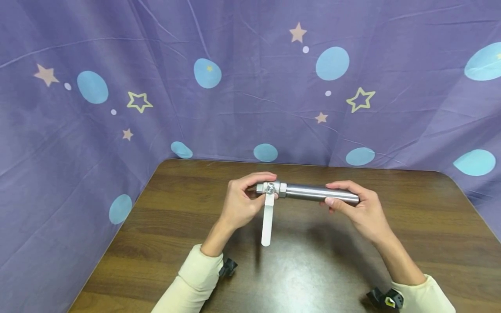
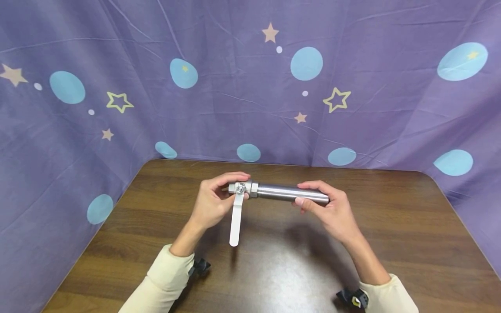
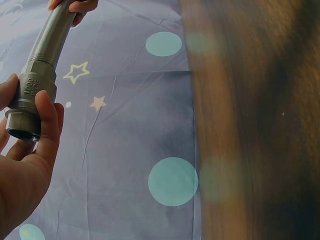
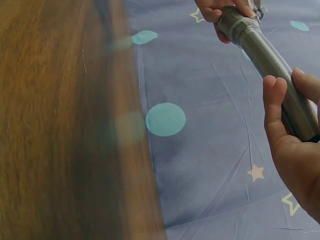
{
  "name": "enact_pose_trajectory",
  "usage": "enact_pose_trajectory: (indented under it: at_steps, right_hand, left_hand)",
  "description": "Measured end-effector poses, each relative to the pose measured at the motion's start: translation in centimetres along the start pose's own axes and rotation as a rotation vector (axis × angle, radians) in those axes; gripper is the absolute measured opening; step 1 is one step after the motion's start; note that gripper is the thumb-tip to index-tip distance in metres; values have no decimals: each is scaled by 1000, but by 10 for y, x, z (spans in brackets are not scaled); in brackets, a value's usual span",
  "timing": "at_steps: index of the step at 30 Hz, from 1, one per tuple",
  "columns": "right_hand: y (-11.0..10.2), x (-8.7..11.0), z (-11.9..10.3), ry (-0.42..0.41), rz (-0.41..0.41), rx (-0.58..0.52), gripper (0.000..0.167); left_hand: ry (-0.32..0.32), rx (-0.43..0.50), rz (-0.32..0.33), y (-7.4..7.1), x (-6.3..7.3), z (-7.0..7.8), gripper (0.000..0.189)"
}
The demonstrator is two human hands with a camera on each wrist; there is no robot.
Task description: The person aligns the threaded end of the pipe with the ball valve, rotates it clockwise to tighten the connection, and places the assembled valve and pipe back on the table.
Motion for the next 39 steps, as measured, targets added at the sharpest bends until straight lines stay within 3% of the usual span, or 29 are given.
enact_pose_trajectory:
  at_steps: [4, 7, 26, 33, 39]
  right_hand:
    - [1, -1, 2, 0, -1, -150, 31]
    - [2, -1, 2, -8, -5, -202, 31]
    - [3, -1, 4, -11, -17, -335, 32]
    - [4, -1, 4, 5, -27, -321, 30]
    - [5, 0, 1, 24, -75, -156, 23]
  left_hand:
    - [4, 6, -3, 0, 0, 1, 36]
    - [6, 12, -5, 0, 0, 1, 36]
    - [8, 27, -13, 0, 0, 3, 37]
    - [14, 26, -13, 1, 0, 4, 36]
    - [16, -12, -3, 0, 0, 3, 35]
Point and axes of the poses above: each hand's wrist, its own x-axis away from the middle knuckle, its own y-axis out of the palm, z = x × y, the point moved 7 cm from there along -x, towards the middle knuckle, and after that the axes turned 7 degrees about -z, right-handed, at the moved point
